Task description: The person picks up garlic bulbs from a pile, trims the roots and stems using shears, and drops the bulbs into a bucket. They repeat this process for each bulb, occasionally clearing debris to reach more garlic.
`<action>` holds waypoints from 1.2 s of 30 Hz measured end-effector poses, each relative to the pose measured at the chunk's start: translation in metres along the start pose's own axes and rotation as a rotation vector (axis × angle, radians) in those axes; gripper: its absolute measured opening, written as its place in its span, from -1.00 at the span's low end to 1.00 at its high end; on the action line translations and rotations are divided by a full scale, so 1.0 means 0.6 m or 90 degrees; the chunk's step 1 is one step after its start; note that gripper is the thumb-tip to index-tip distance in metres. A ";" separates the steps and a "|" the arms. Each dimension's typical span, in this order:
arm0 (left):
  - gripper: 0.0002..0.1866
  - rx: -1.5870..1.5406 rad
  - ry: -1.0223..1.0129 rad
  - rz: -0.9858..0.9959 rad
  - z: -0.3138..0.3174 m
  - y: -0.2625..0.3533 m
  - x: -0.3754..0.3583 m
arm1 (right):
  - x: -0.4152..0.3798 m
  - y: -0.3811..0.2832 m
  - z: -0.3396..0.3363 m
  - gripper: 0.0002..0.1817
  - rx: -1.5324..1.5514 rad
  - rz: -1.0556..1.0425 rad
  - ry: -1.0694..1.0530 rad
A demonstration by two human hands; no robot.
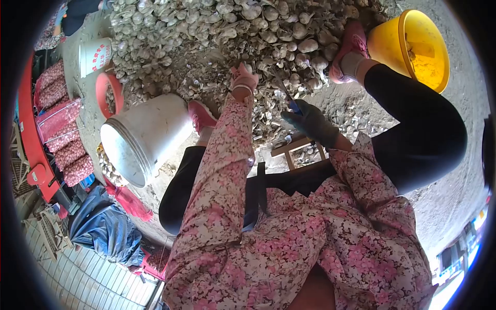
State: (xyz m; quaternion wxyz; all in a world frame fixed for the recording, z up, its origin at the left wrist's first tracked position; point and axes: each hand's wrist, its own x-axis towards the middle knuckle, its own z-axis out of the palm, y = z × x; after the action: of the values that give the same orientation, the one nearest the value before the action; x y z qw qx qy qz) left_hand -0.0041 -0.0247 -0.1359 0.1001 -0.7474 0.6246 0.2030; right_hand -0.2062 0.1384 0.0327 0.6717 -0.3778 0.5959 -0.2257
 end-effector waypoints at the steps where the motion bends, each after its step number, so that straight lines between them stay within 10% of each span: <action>1: -0.35 -0.022 -0.050 0.013 0.010 -0.013 0.019 | -0.007 -0.017 -0.007 -0.54 -0.064 0.001 0.038; 4: -0.42 -0.065 -0.078 0.026 -0.043 0.007 -0.020 | -0.010 -0.026 -0.008 -0.52 -0.111 -0.004 0.103; 6: -0.51 -0.874 -0.301 -0.062 -0.077 0.003 -0.050 | 0.000 -0.015 -0.002 -0.49 -0.151 -0.067 0.175; 10: -0.64 -1.248 -0.305 0.072 -0.148 0.024 -0.154 | 0.017 -0.011 -0.006 -0.45 -0.356 -0.171 0.283; 22: -0.44 -0.476 -0.001 0.165 -0.250 0.046 -0.335 | -0.079 -0.046 -0.006 -0.38 -0.563 -0.255 0.273; 36: -0.50 -0.628 0.036 0.314 -0.182 0.020 -0.378 | -0.023 0.031 -0.018 -0.65 -0.580 -0.152 0.067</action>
State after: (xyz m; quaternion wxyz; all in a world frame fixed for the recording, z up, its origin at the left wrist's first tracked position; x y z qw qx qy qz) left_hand -0.0277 0.1315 0.0604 -0.3293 -0.5424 0.6145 0.4687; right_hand -0.2219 0.1576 0.0267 0.3759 -0.6876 0.6201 -0.0359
